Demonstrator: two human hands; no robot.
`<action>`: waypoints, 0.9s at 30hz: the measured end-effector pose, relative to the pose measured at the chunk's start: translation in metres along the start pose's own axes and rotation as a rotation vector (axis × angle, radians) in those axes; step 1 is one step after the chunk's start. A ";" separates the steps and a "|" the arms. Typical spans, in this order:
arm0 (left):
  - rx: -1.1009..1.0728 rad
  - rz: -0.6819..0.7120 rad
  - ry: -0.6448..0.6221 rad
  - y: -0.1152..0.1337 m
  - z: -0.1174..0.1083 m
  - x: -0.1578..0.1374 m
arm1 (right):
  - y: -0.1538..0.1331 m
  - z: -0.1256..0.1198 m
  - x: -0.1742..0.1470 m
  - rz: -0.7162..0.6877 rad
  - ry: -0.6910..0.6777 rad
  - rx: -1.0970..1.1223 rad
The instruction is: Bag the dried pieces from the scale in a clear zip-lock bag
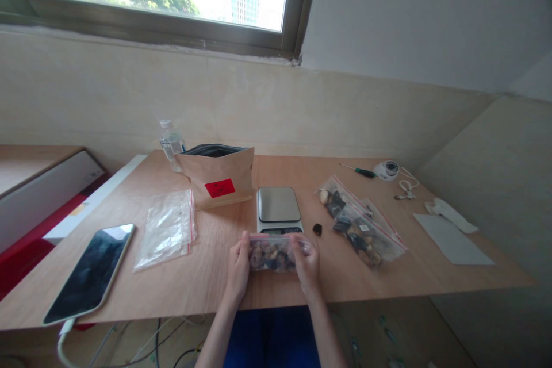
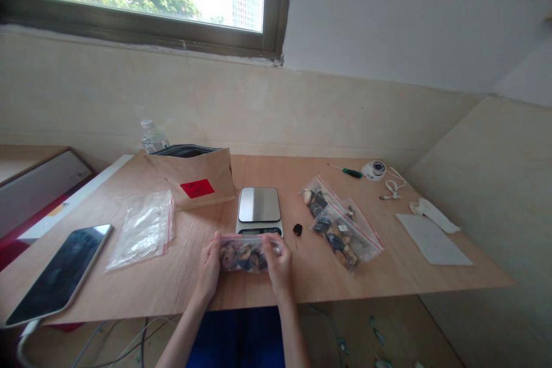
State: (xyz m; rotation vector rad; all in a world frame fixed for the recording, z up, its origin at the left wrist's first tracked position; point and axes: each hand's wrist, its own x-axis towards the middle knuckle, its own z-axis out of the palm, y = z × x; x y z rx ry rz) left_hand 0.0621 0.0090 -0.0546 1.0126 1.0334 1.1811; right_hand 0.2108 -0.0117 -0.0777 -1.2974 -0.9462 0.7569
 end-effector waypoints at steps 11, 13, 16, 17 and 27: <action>0.019 -0.015 0.052 -0.006 -0.004 -0.003 | -0.004 -0.006 -0.015 0.078 0.082 0.035; 0.052 0.042 0.073 -0.009 -0.006 -0.001 | -0.010 -0.016 -0.015 0.100 0.189 0.057; 0.073 0.118 0.107 -0.009 -0.008 0.003 | -0.018 -0.047 -0.003 0.098 0.529 0.056; 0.074 0.126 0.106 -0.009 -0.008 0.003 | -0.021 -0.060 0.003 0.097 0.643 0.058; 0.089 0.155 0.059 -0.011 -0.006 0.003 | -0.014 -0.133 0.025 -0.069 0.981 -0.258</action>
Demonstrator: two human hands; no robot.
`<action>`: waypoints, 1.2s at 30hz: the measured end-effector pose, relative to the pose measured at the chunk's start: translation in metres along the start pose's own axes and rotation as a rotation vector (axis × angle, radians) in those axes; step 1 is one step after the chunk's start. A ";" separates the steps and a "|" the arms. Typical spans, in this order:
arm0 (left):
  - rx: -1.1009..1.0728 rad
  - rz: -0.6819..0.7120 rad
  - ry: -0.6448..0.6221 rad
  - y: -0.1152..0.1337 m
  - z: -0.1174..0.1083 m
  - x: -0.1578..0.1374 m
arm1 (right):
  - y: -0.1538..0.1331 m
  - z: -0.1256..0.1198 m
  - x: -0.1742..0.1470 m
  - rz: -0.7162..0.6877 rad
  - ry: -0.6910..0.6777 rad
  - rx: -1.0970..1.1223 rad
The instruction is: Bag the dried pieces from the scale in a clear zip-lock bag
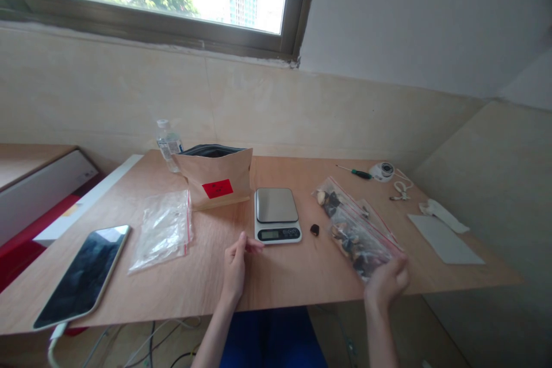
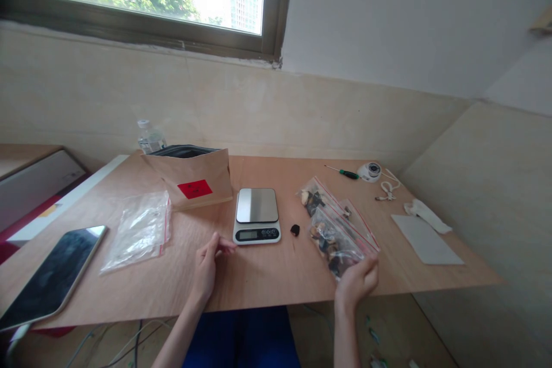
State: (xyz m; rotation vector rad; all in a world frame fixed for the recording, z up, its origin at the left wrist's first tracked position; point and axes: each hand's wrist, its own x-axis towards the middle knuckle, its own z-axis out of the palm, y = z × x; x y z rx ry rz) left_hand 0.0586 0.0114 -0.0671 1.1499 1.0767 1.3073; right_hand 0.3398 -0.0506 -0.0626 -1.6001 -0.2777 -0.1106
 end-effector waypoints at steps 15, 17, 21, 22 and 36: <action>-0.015 0.006 -0.011 -0.001 0.001 0.002 | 0.003 0.041 -0.056 -0.902 -0.831 -0.461; -0.013 0.008 -0.012 0.000 0.001 0.001 | 0.014 0.049 -0.057 -0.879 -0.864 -0.491; -0.010 0.010 -0.013 0.003 0.002 0.001 | 0.022 0.057 -0.051 -0.780 -0.892 -0.430; -0.008 0.010 -0.014 0.004 0.002 0.001 | 0.020 0.059 -0.048 -0.752 -0.897 -0.405; 0.044 0.040 -0.007 0.003 0.003 0.001 | -0.042 0.120 -0.076 -0.716 -1.047 -0.154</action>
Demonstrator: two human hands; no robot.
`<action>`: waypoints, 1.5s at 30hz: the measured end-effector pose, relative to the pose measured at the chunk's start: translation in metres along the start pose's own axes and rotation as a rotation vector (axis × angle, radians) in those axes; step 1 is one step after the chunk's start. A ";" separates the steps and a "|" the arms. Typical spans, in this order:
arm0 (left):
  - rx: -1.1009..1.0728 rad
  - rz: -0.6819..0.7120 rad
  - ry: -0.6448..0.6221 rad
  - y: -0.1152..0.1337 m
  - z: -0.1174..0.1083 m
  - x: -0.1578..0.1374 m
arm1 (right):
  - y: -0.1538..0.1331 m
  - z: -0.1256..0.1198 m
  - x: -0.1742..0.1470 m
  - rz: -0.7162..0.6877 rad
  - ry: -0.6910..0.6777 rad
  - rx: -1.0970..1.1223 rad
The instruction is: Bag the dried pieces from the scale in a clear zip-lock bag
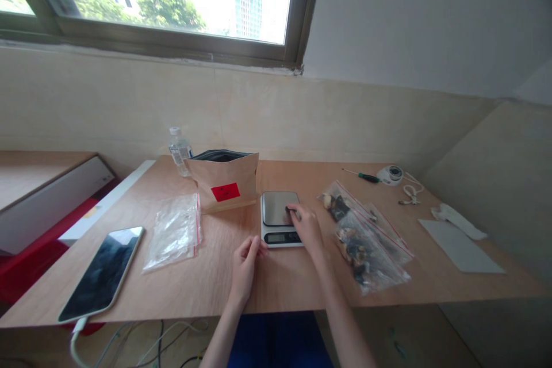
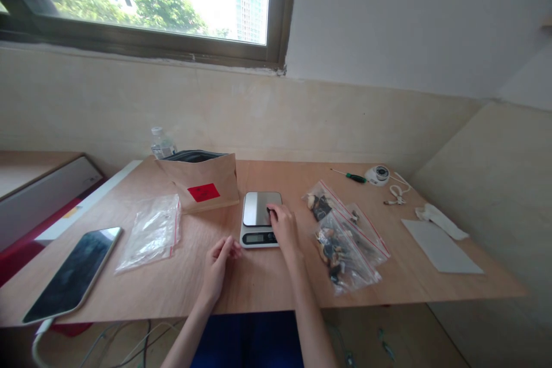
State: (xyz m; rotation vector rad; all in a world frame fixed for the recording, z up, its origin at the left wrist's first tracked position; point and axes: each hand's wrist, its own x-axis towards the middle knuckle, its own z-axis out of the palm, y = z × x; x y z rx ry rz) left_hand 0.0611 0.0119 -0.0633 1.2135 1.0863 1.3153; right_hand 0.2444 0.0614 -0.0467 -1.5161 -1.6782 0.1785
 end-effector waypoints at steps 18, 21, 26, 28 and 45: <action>0.698 0.668 0.728 0.104 -0.028 0.073 | -0.030 -0.028 -0.112 -0.028 0.202 0.149; 0.822 0.654 0.728 0.135 -0.040 0.103 | -0.053 -0.019 -0.109 -0.075 0.154 0.233; 0.998 0.473 0.508 0.149 -0.057 0.113 | -0.091 -0.007 -0.106 -0.180 0.136 0.347; 1.015 0.408 0.472 0.153 -0.058 0.099 | -0.101 -0.005 -0.105 -0.218 0.125 0.369; 0.951 0.354 0.310 0.132 -0.072 0.013 | -0.149 0.005 -0.081 -0.533 -0.081 0.040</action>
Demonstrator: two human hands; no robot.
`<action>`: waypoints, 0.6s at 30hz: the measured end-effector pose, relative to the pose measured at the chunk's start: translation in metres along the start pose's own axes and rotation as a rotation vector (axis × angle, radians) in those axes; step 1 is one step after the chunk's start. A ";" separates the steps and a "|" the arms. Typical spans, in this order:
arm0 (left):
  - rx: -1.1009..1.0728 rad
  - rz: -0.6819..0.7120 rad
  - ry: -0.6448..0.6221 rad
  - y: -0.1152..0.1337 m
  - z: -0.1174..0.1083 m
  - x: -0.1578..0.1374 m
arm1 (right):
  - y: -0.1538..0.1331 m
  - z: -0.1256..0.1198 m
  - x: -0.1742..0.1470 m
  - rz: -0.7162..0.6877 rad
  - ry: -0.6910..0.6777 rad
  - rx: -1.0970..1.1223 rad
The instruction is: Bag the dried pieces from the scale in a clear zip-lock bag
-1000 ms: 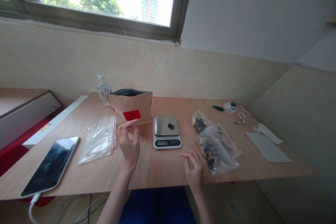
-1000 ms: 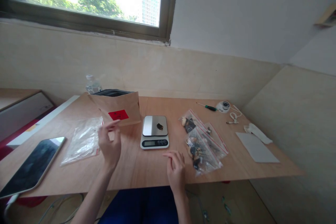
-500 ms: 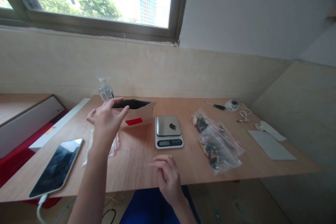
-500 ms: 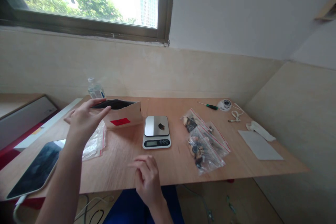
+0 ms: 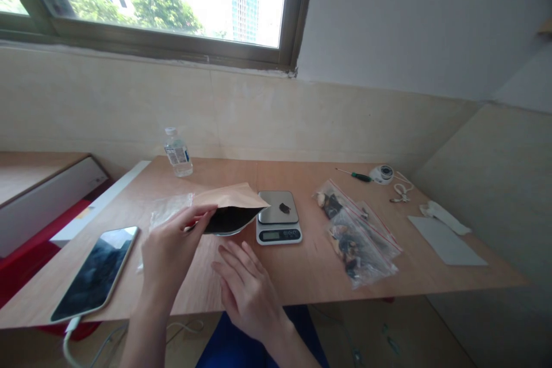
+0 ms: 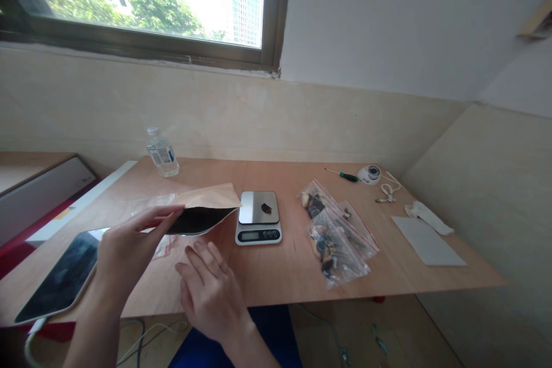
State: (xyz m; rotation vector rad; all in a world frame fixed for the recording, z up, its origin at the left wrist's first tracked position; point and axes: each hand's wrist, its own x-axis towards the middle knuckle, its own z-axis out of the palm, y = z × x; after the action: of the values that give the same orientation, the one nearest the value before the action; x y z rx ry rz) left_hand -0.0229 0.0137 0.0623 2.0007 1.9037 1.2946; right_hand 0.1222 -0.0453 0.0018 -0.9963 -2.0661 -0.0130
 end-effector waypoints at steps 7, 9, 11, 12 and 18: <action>-0.101 0.016 -0.003 -0.008 0.006 -0.016 | 0.000 -0.013 0.022 -0.054 0.069 -0.026; -0.138 0.022 -0.016 -0.009 0.007 -0.020 | 0.003 -0.011 0.027 -0.039 0.060 -0.010; -0.183 0.014 -0.014 -0.009 0.009 -0.024 | 0.006 -0.007 0.030 0.017 -0.012 -0.027; -0.204 -0.002 -0.009 -0.009 0.011 -0.026 | 0.007 -0.005 0.030 0.053 -0.074 -0.041; -0.218 -0.042 0.002 -0.010 0.022 -0.040 | 0.008 -0.003 0.033 0.294 -0.431 -0.069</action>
State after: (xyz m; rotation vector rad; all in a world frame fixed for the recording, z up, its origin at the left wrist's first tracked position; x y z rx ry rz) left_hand -0.0117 -0.0085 0.0230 1.8442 1.7112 1.4247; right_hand 0.1179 -0.0191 0.0236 -1.4369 -2.2885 0.3089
